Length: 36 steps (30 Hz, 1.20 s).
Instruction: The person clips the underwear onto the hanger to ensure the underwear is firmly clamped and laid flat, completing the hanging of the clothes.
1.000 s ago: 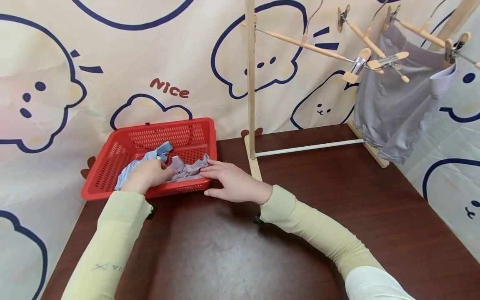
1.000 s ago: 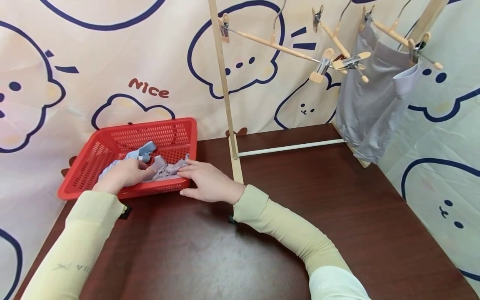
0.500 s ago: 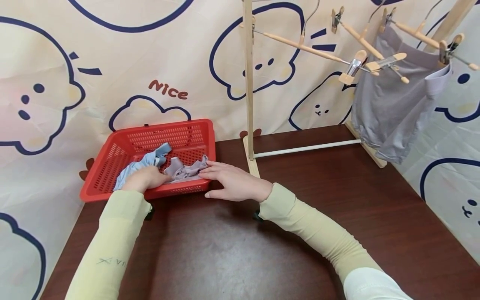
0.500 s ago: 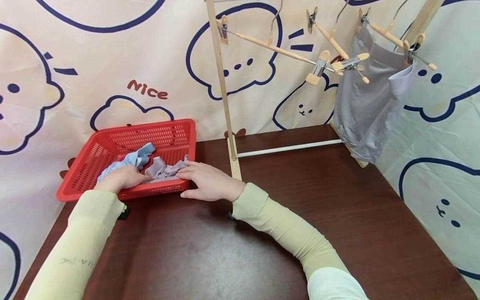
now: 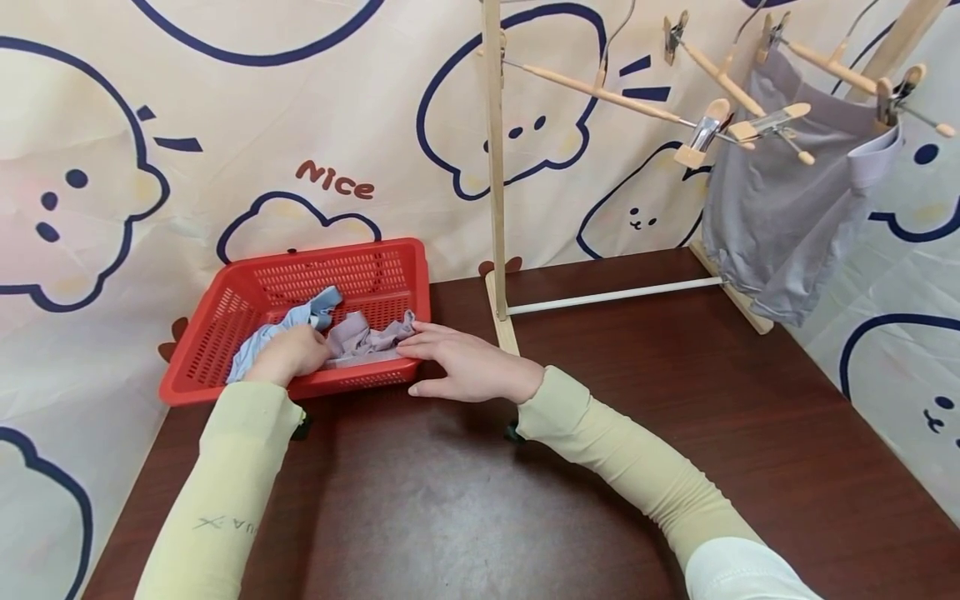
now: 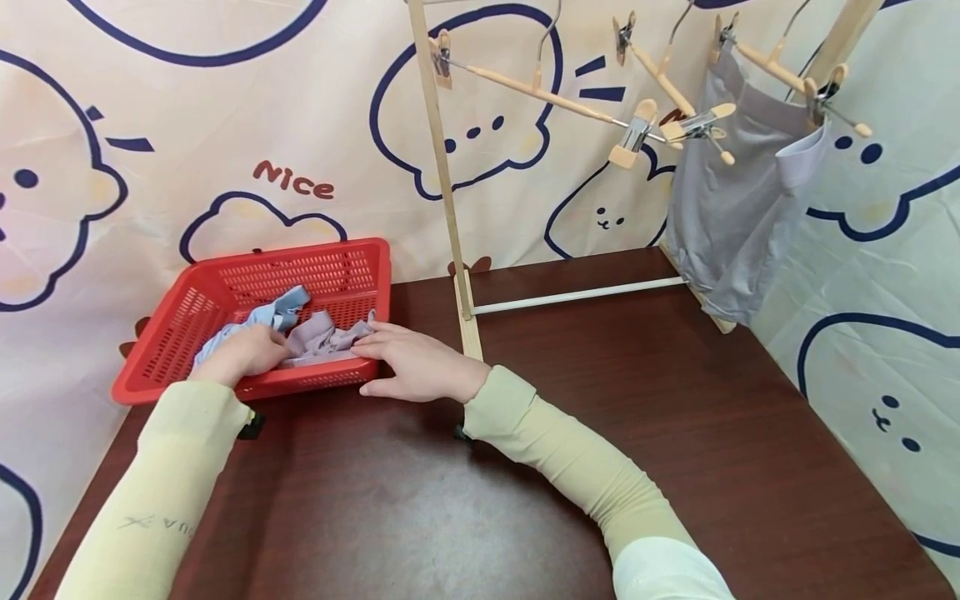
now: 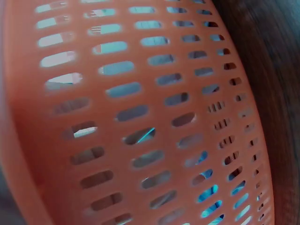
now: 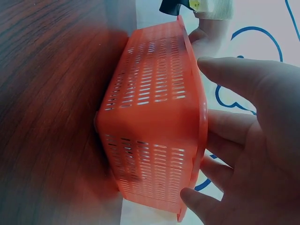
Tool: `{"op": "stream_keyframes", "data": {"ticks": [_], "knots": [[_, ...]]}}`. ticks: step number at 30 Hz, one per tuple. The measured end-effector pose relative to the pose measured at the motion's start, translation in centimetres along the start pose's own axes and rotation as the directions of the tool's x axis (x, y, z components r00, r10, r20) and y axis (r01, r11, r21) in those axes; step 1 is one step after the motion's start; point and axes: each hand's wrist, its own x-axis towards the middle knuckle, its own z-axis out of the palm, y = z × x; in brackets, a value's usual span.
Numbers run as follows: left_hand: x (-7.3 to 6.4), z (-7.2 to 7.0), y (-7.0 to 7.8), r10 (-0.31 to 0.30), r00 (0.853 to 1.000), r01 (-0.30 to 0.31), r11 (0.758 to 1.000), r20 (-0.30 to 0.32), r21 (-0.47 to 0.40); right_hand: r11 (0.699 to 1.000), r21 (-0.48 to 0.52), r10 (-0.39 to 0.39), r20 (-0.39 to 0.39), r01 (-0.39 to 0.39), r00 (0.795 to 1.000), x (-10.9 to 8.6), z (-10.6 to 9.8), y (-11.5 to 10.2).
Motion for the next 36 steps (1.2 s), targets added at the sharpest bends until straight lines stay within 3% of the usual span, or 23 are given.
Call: {"op": "stream_keyframes", "data": {"ticks": [6,10,17,24,29,33,36], "knots": [[-1.1,-0.6,0.3,0.01,0.99,-0.027,0.991,-0.138,-0.128,1.0,0.012,0.0,0.002,0.0,1.0,0.0,0.0,0.0],[-1.8,-1.3,1.2,0.019,0.971,-0.068,0.978,-0.24,-0.198,1.0,0.023,0.002,0.006,-0.002,1.0,0.0,0.0,0.0],[-2.2,-1.8,2.5,0.025,0.912,-0.146,0.952,-0.41,-0.267,1.0,0.021,0.016,0.0,-0.016,1.0,0.0,0.1,-0.1],[-3.3,-2.3,4.2,0.03,0.852,-0.223,0.924,-0.523,-0.31,0.997,0.045,0.059,-0.059,-0.056,0.997,0.0,0.5,-0.4],[-4.3,-2.6,5.5,0.043,0.805,-0.27,0.915,-0.592,-0.3,0.973,0.227,0.09,-0.193,-0.045,0.977,0.2,0.6,0.1],[-5.3,-2.6,6.8,0.061,0.779,-0.318,0.897,-0.624,-0.308,0.908,0.419,0.143,-0.259,-0.022,0.955,0.5,0.6,0.8],[-6.0,-2.4,7.9,0.084,0.758,-0.365,0.877,-0.647,-0.313,0.88,0.474,0.179,-0.29,-0.022,0.94,0.6,0.4,0.8]]}}
